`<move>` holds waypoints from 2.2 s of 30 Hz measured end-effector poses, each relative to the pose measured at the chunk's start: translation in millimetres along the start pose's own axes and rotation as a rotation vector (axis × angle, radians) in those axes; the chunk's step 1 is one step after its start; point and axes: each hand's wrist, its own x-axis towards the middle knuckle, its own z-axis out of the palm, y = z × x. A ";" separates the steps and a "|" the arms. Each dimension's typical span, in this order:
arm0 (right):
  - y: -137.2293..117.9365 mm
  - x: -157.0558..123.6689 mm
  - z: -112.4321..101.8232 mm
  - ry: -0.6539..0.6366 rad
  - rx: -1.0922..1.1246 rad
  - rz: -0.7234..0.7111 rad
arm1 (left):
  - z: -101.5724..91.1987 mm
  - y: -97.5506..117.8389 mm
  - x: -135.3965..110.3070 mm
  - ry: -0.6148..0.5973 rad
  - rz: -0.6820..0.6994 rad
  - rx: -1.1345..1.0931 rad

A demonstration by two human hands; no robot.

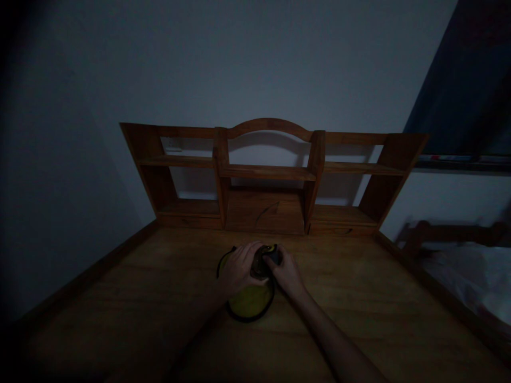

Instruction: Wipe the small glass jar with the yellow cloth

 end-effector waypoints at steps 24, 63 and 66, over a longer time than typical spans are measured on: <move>-11.1 -5.3 0.0 -0.096 0.144 0.009 | -2.0 1.7 1.6 0.030 -0.058 -0.026; -5.6 0.4 -0.3 0.014 0.127 0.019 | -3.7 4.2 2.2 0.007 -0.008 -0.007; -9.6 -1.9 -1.2 0.041 0.006 -0.006 | -4.6 4.4 2.4 -0.004 -0.001 -0.013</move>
